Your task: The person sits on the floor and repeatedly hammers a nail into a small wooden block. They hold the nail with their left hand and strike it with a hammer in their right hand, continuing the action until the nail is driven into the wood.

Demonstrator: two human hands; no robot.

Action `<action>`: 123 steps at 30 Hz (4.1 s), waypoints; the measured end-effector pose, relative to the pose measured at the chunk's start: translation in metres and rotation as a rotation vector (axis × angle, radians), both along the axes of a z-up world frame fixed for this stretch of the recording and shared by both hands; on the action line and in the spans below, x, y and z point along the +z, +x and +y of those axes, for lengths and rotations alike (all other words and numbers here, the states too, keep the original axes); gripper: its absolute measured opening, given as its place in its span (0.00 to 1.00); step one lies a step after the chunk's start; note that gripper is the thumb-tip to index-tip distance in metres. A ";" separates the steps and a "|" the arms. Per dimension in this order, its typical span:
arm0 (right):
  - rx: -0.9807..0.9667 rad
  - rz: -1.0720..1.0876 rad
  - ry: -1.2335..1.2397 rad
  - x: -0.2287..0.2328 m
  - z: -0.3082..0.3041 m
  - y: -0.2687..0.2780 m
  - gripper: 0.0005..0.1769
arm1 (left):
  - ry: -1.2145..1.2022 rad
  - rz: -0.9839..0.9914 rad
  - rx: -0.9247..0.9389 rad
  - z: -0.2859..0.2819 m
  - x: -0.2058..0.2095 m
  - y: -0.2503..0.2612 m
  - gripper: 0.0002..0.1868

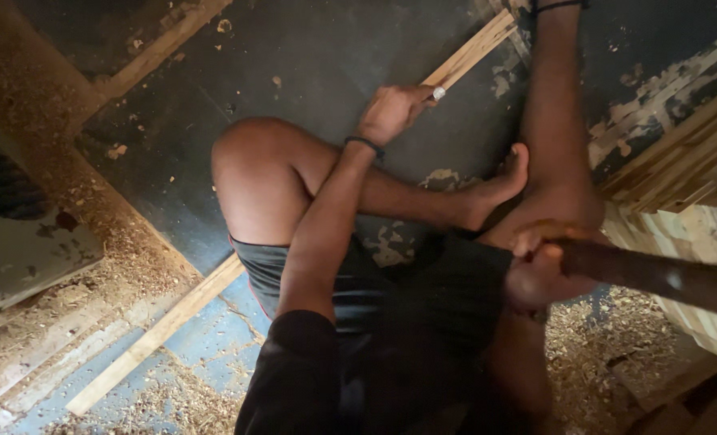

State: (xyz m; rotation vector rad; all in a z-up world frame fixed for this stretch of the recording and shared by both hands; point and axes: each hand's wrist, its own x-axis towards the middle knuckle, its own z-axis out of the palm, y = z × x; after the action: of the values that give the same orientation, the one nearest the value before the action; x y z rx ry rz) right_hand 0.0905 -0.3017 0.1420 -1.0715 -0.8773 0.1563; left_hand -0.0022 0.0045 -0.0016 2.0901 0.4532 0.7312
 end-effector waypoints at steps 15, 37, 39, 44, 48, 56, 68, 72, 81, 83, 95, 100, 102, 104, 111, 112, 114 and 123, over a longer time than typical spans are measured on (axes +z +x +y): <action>-0.130 0.082 -1.021 -0.022 -0.012 -0.024 0.15 | 0.130 0.271 0.079 0.009 -0.019 0.009 0.08; -0.172 -0.025 -0.246 0.005 -0.002 -0.005 0.19 | -0.021 0.147 0.078 0.004 0.031 -0.009 0.13; -0.225 -0.185 -0.557 -0.009 -0.006 -0.015 0.20 | -0.012 0.100 0.083 0.002 0.025 -0.008 0.13; -0.160 -0.587 -1.228 -0.026 0.011 -0.015 0.23 | 0.114 0.121 0.068 0.006 0.007 -0.005 0.12; -0.098 -0.246 -1.081 -0.022 0.006 -0.027 0.23 | -0.116 0.089 0.088 0.002 0.015 -0.008 0.12; -0.062 0.137 -0.736 -0.014 -0.019 -0.032 0.18 | -0.165 -0.054 0.173 0.004 0.030 -0.013 0.10; -0.086 0.070 -0.153 0.013 0.000 -0.019 0.23 | -0.071 0.047 0.108 0.008 0.032 -0.018 0.12; -0.246 -0.249 -0.497 -0.008 -0.003 -0.011 0.27 | -0.039 0.082 0.101 0.009 0.031 -0.014 0.10; -0.113 -0.507 -1.208 -0.030 0.003 -0.021 0.26 | 0.221 0.234 0.095 0.016 -0.016 -0.004 0.11; -0.116 -0.421 -1.122 -0.032 -0.009 -0.027 0.24 | 0.265 0.564 0.077 0.020 -0.025 0.005 0.10; -0.095 0.421 -0.633 0.029 0.004 -0.034 0.14 | -0.095 0.028 0.141 0.012 0.018 -0.009 0.09; -0.123 0.260 -0.295 0.049 0.014 -0.030 0.15 | -0.099 0.066 0.124 0.013 0.015 -0.005 0.13; -0.056 0.242 -0.167 0.042 0.010 -0.023 0.15 | -0.099 0.105 0.119 0.014 0.016 -0.005 0.13; 0.060 0.177 -0.061 0.027 0.001 -0.013 0.18 | -0.089 0.128 0.106 0.014 0.017 -0.006 0.10; -0.282 -0.182 -0.731 -0.030 -0.006 -0.010 0.25 | -0.108 0.095 0.107 0.013 0.029 -0.008 0.13; -0.300 -0.563 -0.944 -0.031 -0.002 -0.008 0.18 | -0.097 0.091 0.096 0.013 0.028 -0.010 0.13; -0.074 -0.600 -1.149 -0.033 0.009 -0.007 0.27 | -0.058 0.091 0.095 0.016 0.025 -0.004 0.12; 0.141 0.291 -1.069 -0.014 0.012 -0.028 0.17 | -0.094 0.049 0.213 0.013 0.025 -0.015 0.12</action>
State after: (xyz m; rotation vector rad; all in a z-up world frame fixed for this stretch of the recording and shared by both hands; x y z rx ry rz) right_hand 0.0624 -0.2900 0.1281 -1.9040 -0.5767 0.9523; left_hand -0.0170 0.0172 0.0238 1.9941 0.7329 0.7663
